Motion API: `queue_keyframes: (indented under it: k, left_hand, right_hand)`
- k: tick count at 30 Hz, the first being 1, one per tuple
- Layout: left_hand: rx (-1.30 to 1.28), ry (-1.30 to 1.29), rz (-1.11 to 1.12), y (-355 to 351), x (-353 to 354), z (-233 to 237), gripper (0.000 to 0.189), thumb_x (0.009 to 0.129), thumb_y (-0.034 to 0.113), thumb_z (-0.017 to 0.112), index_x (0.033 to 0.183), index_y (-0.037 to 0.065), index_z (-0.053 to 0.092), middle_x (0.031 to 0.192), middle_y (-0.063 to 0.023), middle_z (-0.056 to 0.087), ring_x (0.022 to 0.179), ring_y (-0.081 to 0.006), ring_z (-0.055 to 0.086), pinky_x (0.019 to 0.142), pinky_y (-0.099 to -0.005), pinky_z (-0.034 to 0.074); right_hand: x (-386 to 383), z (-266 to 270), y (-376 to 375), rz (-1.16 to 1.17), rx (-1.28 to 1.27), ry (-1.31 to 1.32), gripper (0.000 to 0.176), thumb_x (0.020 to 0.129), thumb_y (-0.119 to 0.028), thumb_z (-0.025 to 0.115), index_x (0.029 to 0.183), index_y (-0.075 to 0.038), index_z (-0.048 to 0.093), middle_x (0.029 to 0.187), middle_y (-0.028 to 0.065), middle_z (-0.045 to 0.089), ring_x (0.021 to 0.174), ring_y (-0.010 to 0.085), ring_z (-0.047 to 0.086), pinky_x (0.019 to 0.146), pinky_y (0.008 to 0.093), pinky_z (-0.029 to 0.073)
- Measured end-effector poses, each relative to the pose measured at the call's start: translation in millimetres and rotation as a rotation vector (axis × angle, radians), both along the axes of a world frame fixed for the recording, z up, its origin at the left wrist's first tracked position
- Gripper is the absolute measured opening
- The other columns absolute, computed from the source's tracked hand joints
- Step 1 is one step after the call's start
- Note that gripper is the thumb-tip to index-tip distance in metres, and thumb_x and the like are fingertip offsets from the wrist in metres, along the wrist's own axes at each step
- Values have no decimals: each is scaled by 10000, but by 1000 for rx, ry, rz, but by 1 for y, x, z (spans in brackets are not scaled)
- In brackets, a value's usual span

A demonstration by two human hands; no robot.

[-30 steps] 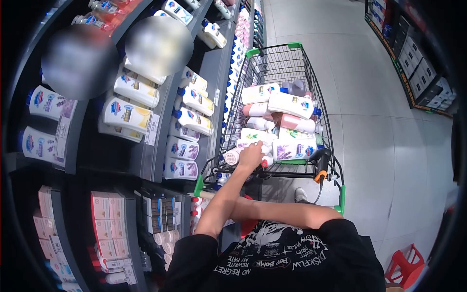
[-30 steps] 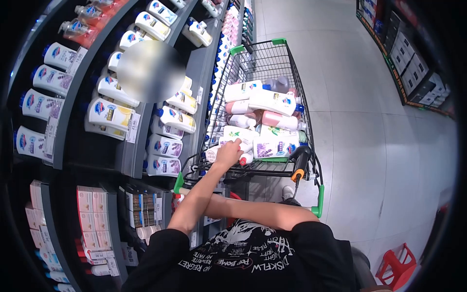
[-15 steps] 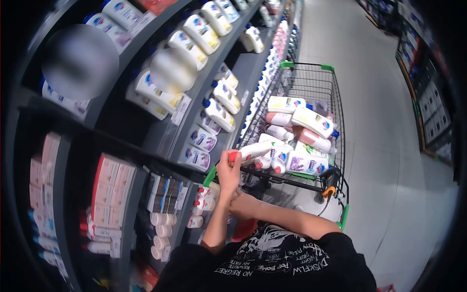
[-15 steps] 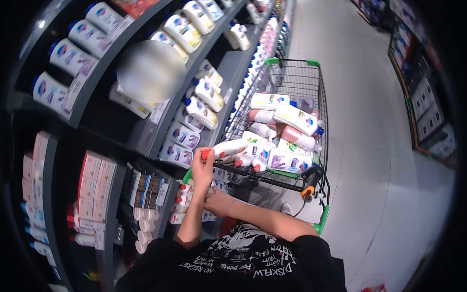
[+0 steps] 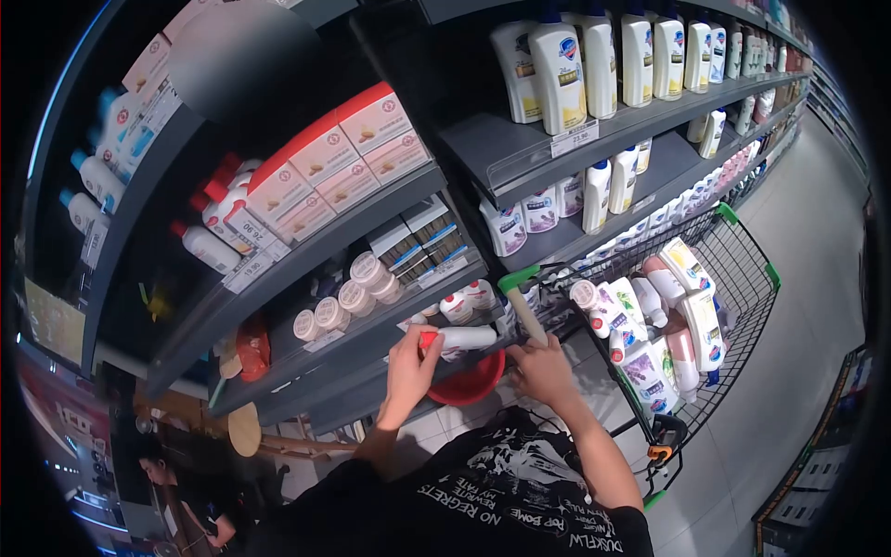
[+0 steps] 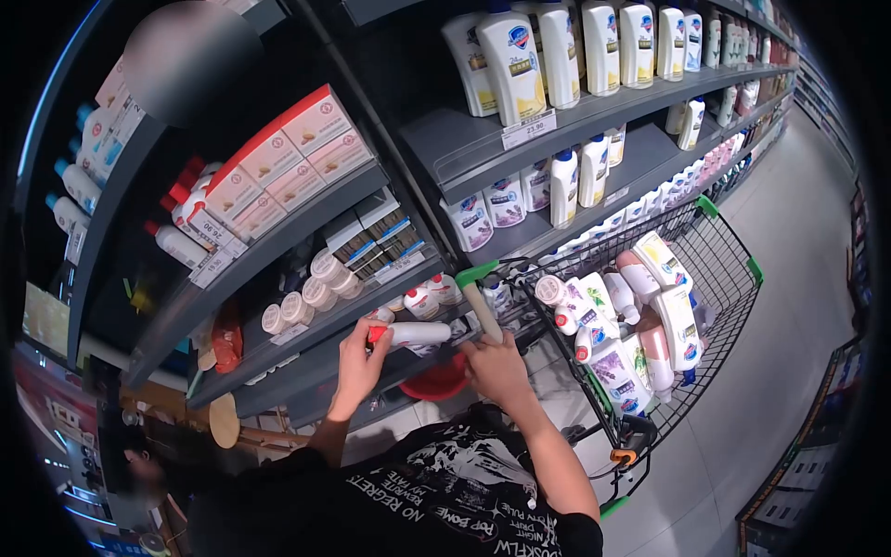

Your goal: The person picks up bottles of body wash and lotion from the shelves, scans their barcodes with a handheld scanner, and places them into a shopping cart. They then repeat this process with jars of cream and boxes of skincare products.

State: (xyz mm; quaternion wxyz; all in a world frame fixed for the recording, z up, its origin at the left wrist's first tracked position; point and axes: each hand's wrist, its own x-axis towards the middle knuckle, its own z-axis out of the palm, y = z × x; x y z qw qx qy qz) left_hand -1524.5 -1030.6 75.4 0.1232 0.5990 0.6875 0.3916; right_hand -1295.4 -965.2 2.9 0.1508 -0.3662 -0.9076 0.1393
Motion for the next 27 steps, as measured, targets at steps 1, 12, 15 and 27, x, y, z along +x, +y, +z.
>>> queue_keyframes:
  k: [1, 12, 15, 27]
  left_hand:
    - [-39, -19, 45, -3, -6, -10, 180, 895, 167, 642, 974, 14, 590, 749, -184, 623, 591, -298, 601, 569, -384, 460]
    - [84, 158, 334, 12, -48, -121, 191, 932, 166, 583, 991, -12, 543, 879, -262, 614, 817, -447, 592, 700, -477, 463]
    - [-5, 213, 366, 28, -58, -133, 220, 935, 197, 576, 1016, -4, 535, 937, -258, 622, 836, -461, 596, 706, -502, 472]
    - [-206, 263, 399, 68, -82, -176, 344, 912, 333, 596, 915, -10, 614, 877, -253, 649, 801, -461, 624, 703, -535, 490]
  right_hand:
    - [-1, -2, 1, -11, -18, 6, 263, 763, -218, 646, 1005, -122, 610, 809, 62, 640, 936, 217, 620, 944, 466, 394]
    - [-1, -2, -4, -39, 50, -6, 267, 760, -181, 627, 1015, -104, 601, 777, 38, 635, 932, 222, 607, 961, 474, 395]
    - [-2, 0, -3, -21, 31, -46, 214, 761, -183, 655, 940, -79, 601, 835, 34, 661, 962, 214, 599, 958, 500, 406]
    - [-4, 1, -4, -16, 70, -114, 241, 757, -129, 614, 993, -82, 622, 836, 24, 665, 970, 201, 597, 955, 482, 410]
